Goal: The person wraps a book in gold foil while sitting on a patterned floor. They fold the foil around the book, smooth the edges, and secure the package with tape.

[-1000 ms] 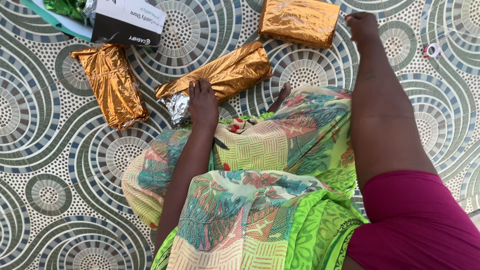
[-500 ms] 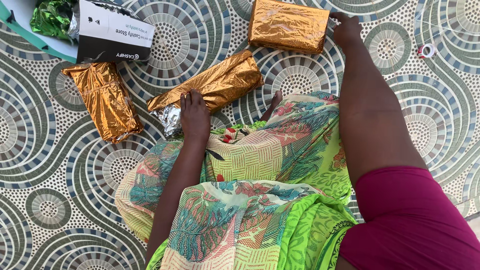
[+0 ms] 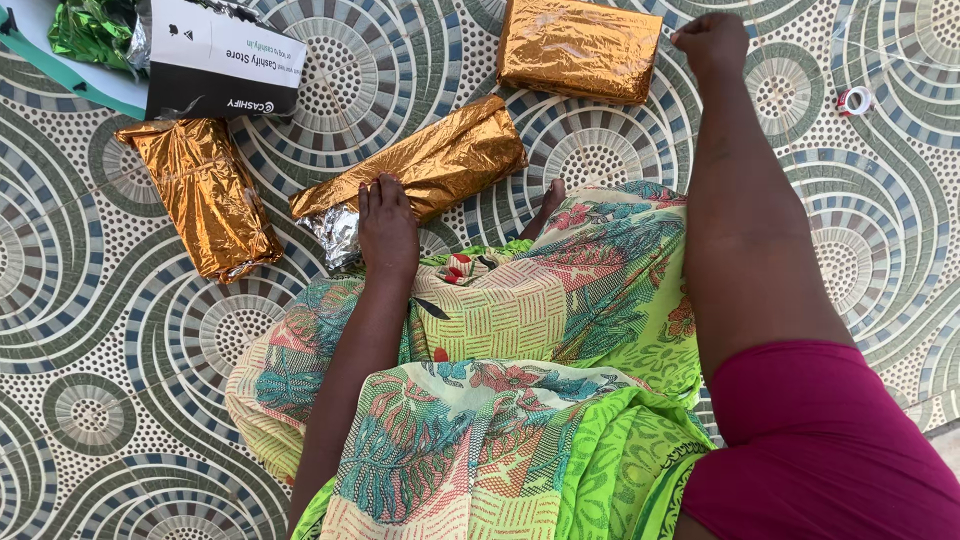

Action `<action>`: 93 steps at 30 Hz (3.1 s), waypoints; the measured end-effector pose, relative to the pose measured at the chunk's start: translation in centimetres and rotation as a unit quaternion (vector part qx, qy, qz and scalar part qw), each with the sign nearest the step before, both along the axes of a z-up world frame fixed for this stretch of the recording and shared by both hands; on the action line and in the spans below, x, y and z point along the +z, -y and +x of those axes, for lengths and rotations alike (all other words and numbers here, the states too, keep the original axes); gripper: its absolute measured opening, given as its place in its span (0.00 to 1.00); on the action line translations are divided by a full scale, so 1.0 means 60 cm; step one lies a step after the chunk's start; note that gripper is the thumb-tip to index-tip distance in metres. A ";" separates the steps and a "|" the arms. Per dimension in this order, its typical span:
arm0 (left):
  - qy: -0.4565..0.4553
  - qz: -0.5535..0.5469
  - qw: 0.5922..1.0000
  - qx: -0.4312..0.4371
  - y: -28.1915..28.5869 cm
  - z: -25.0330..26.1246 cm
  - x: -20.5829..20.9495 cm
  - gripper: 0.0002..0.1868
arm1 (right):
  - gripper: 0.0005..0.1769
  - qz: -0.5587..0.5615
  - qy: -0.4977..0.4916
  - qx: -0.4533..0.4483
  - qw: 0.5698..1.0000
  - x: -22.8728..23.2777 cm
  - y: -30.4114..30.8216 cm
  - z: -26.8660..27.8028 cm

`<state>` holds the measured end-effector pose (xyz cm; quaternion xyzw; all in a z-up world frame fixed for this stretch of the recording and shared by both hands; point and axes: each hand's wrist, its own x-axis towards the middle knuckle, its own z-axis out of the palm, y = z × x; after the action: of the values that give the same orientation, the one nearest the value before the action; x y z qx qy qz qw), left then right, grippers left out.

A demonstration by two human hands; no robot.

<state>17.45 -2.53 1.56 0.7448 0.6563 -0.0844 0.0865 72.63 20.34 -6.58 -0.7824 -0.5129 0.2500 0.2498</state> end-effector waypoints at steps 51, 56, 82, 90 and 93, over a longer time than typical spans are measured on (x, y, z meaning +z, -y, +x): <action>0.061 0.021 0.997 0.042 -0.003 0.001 -0.039 0.26 | 0.08 0.105 0.086 0.078 0.988 0.123 0.021 0.025; 0.145 0.007 0.981 0.128 -0.002 0.005 -0.051 0.28 | 0.13 0.222 0.079 0.301 0.924 0.123 -0.011 -0.166; 0.164 0.128 0.961 0.182 0.004 0.056 -0.162 0.30 | 0.10 0.330 0.284 0.565 0.700 0.180 0.202 -0.771; 0.044 0.068 0.992 0.095 -0.002 0.050 -0.130 0.27 | 0.12 0.328 0.333 0.520 0.715 0.173 0.188 -0.784; 0.003 0.032 0.997 0.066 -0.002 0.048 -0.126 0.24 | 0.12 0.322 0.344 0.524 0.709 0.159 0.183 -0.784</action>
<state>20.31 -2.42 -5.97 0.7021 0.7065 -0.0555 0.0699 25.60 9.39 2.99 -0.2912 -0.9404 -0.1259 0.1221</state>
